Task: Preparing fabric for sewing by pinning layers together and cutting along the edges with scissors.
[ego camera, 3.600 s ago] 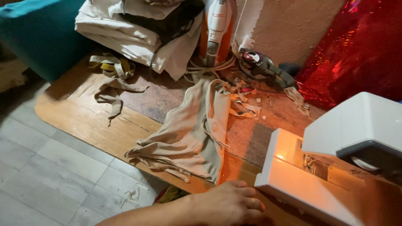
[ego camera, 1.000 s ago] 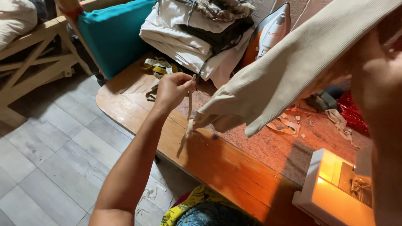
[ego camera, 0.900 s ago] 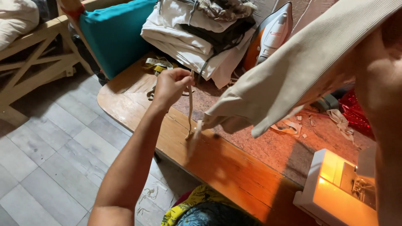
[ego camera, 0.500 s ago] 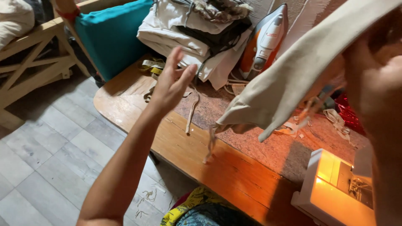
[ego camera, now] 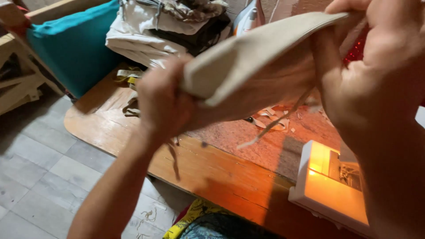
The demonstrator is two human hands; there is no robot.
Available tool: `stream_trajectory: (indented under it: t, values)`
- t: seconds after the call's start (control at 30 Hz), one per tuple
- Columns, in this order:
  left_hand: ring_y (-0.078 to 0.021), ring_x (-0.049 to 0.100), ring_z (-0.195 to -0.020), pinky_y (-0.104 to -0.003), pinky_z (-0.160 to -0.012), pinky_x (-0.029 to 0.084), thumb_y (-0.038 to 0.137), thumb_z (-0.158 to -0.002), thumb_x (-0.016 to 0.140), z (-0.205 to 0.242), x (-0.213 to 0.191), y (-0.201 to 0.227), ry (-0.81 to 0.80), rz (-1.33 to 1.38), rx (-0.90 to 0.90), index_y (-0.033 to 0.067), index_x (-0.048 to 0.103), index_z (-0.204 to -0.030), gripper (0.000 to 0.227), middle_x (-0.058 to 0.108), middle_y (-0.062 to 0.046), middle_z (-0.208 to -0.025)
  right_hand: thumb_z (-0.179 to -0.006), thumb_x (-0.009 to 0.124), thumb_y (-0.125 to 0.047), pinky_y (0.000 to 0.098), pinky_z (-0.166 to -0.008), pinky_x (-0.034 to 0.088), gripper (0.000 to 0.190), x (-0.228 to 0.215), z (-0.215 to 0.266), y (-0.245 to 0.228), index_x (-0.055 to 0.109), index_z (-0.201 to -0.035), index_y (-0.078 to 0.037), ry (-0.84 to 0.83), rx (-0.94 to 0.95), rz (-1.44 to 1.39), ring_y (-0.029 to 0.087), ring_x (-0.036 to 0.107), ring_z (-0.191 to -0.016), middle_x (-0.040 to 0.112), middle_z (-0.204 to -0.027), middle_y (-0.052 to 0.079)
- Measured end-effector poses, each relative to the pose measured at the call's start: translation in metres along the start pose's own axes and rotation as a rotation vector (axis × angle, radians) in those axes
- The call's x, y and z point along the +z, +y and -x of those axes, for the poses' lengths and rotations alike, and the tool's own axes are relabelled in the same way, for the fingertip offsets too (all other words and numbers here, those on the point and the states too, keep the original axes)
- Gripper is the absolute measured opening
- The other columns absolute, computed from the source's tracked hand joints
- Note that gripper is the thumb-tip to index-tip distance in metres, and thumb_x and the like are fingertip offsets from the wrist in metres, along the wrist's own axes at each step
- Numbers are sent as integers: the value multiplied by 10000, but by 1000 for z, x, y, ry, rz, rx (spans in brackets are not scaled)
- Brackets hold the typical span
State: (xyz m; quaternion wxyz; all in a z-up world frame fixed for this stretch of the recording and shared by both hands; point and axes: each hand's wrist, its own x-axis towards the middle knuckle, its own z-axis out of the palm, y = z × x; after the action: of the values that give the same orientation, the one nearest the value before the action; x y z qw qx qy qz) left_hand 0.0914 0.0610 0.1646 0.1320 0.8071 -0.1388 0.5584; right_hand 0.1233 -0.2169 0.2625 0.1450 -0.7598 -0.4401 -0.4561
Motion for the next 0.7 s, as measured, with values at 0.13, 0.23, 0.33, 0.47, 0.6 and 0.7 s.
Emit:
stream_trajectory:
  t: [0.13, 0.23, 0.33, 0.47, 0.6, 0.7]
  values:
    - [-219, 629, -737, -371, -601, 407, 111, -779, 458, -33, -2, -17, -22, 308, -221, 46, 671, -989, 306, 704, -82, -825, -1200, 720, 183, 551, -1063, 441, 69, -13, 10, -7, 660, -1207, 150, -21, -60, 56, 475, 559, -1136, 594, -1191, 311]
    - [-161, 602, -750, -320, -610, 419, 39, -786, 506, -45, 17, -22, 9, 483, -238, 42, 664, -928, 212, 682, -41, -813, -1282, 722, -74, 551, -943, 442, 127, -31, 26, -18, 772, -1248, 38, -127, 2, 160, 432, 543, -944, 614, -1047, 241]
    - [-153, 569, -739, -291, -590, 383, 4, -736, 477, -49, 45, -20, -29, 638, -273, 76, 636, -891, 233, 645, -29, -784, -1206, 747, -120, 489, -775, 398, 112, -37, 39, -28, 771, -1169, -18, -200, 134, 151, 366, 468, -705, 618, -840, 175]
    - [-116, 544, -746, -282, -650, 408, 41, -732, 494, -45, 72, -8, -80, 748, -304, 99, 645, -863, 208, 615, 15, -754, -1105, 722, 30, 512, -890, 414, 87, -43, 64, -32, 793, -1149, 5, -186, 136, 140, 363, 550, -704, 698, -852, 170]
    - [-108, 630, -830, -268, -655, 500, 132, -904, 651, -38, 80, 3, -530, 753, -670, 176, 764, -965, 136, 736, 16, -930, -1004, 780, -305, 498, -847, 471, 179, -36, 114, -43, 803, -1152, -205, -257, 136, 384, 282, 635, -742, 686, -780, 22]
    - [-150, 698, -933, -272, -711, 601, 15, -847, 588, -11, 100, -11, -820, 689, -748, 167, 774, -993, 281, 767, -27, -1074, -927, 770, -365, 483, -734, 504, 234, -5, 139, -73, 763, -1059, -173, -243, -52, 269, 268, 686, -764, 745, -954, 16]
